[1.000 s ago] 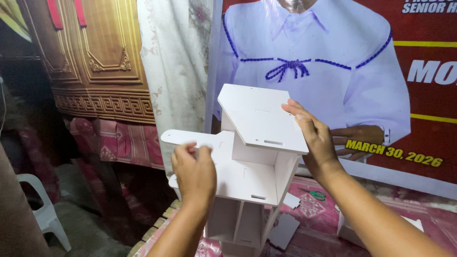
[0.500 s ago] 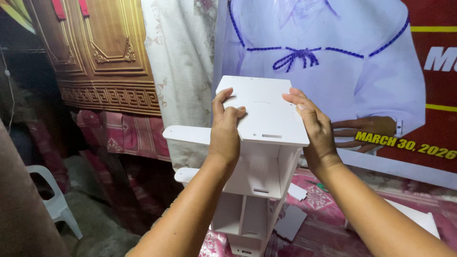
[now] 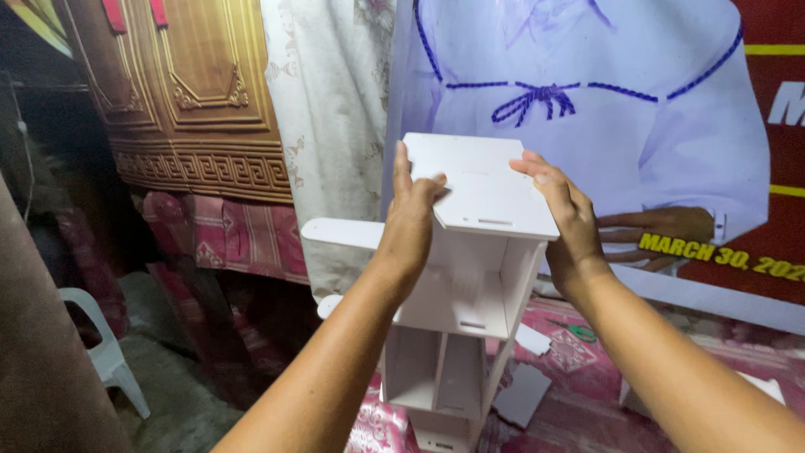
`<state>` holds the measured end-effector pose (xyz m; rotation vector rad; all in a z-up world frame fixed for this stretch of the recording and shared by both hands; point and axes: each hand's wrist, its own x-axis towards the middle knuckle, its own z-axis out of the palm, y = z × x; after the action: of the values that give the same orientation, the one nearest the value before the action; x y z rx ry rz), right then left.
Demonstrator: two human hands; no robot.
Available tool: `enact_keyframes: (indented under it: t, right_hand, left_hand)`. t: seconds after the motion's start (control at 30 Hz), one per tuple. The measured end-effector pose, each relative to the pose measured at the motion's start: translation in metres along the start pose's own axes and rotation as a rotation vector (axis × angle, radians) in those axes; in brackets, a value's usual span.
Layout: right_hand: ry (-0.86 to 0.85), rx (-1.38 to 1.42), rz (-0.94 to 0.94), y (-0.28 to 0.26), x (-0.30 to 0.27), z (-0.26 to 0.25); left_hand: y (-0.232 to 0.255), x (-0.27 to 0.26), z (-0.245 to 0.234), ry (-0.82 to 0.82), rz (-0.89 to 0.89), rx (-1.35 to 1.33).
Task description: The person assembles a white plastic organizer by inserting divider panels into slots on a multi-compartment base. They adjust the pieces to fit, then use pink-handled scissors to trim a small tab on the organizer.
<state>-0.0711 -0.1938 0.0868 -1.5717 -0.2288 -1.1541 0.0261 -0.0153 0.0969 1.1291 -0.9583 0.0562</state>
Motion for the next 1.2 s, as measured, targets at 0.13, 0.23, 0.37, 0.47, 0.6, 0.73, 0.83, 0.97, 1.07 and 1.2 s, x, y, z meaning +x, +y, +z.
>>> enact_keyframes:
  t: [0.13, 0.23, 0.37, 0.47, 0.6, 0.73, 0.83, 0.97, 1.07, 1.2]
  right_hand:
    - [0.016, -0.039, 0.086, -0.01, -0.003, -0.009]
    - [0.005, -0.034, 0.1, -0.018, -0.011, -0.005]
    - [-0.072, -0.099, 0.097, -0.035, -0.02, 0.003]
    - [0.06, 0.108, 0.313, -0.037, -0.043, 0.008]
    - [0.001, -0.454, 0.581, -0.003, -0.11, 0.003]
    - [-0.178, -0.627, 0.801, 0.055, -0.15, -0.013]
    - [-0.182, -0.624, 0.841, 0.089, -0.149, -0.017]
    - [-0.074, -0.659, 0.858, 0.108, -0.144, -0.018]
    - [-0.061, -0.559, 0.883, 0.107, -0.139, -0.016]
    - [0.02, -0.584, 0.91, 0.096, -0.138, -0.007]
  left_hand:
    - [-0.021, -0.031, -0.026, 0.138, 0.052, 0.269]
    - [-0.054, -0.07, -0.049, 0.329, -0.212, 0.574]
    - [-0.077, -0.091, -0.057, 0.223, -0.66, -0.037]
    - [-0.073, -0.083, -0.048, -0.019, -0.549, -0.237]
    - [-0.059, -0.073, -0.046, -0.021, -0.681, -0.008]
    - [-0.051, -0.079, -0.044, -0.033, -0.713, -0.023]
    - [-0.045, -0.076, -0.046, -0.007, -0.695, 0.052]
    - [-0.05, -0.078, -0.046, -0.037, -0.654, -0.056]
    - [-0.059, -0.076, -0.042, -0.015, -0.753, -0.057]
    - [-0.073, -0.073, -0.038, -0.011, -0.609, -0.139]
